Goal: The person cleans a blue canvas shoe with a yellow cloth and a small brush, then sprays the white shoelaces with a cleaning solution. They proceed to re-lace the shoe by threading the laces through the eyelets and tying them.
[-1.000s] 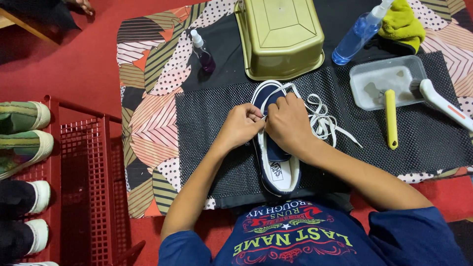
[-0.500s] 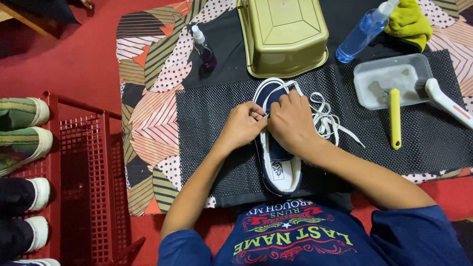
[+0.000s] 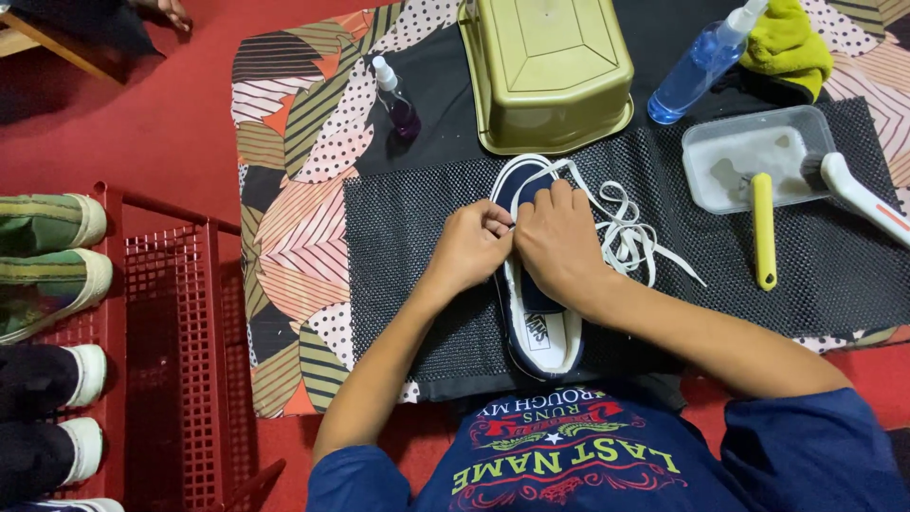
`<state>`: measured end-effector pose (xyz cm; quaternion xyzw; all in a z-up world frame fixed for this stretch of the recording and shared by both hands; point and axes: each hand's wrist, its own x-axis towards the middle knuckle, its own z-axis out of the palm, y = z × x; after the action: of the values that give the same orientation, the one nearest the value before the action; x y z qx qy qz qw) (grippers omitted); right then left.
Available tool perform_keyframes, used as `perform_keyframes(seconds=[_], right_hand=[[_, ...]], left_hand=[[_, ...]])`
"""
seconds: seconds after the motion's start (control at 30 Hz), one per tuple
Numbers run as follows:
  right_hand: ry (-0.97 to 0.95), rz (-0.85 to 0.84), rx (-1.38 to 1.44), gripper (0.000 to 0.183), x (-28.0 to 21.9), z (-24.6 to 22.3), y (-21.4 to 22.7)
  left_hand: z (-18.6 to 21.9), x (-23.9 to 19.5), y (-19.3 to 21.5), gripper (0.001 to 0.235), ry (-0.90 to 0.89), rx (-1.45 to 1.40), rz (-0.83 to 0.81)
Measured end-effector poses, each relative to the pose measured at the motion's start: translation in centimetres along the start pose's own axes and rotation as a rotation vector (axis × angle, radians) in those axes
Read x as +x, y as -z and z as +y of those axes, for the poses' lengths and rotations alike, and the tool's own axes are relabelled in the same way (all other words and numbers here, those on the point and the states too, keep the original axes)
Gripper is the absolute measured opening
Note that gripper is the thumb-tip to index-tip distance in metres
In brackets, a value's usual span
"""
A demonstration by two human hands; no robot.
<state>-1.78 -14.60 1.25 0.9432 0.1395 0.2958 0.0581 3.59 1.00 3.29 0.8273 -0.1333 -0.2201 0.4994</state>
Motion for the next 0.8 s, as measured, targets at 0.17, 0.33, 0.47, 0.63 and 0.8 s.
perform_keyframes(seconds=[0.17,0.33,0.47,0.63,0.8], right_hand=[[0.037,-0.002,-0.050,0.017,0.7,-0.6,0.6],[0.066,-0.046,-0.085,0.015,0.2,-0.4,3.1],[0.017,-0.091,-0.013,0.021,-0.2,0.7,5.1],[-0.050,-0.131,0.062,0.030,-0.9,1.4,3.2],[-0.080,-0.143,0.087,0.030,-0.7,0.5,1.6]], left_hand=[[1.2,-0.9,0.1,0.023,-0.006,0.014,0.023],[2.0,-1.3,0.1,0.020,-0.027,0.036,0.054],[1.9,-1.3,-0.2,0.022,-0.016,0.031,0.074],[2.0,-1.1,-0.2,0.022,-0.026,0.049,0.066],[1.1,-0.8,-0.5,0.020,-0.054,0.073,0.087]])
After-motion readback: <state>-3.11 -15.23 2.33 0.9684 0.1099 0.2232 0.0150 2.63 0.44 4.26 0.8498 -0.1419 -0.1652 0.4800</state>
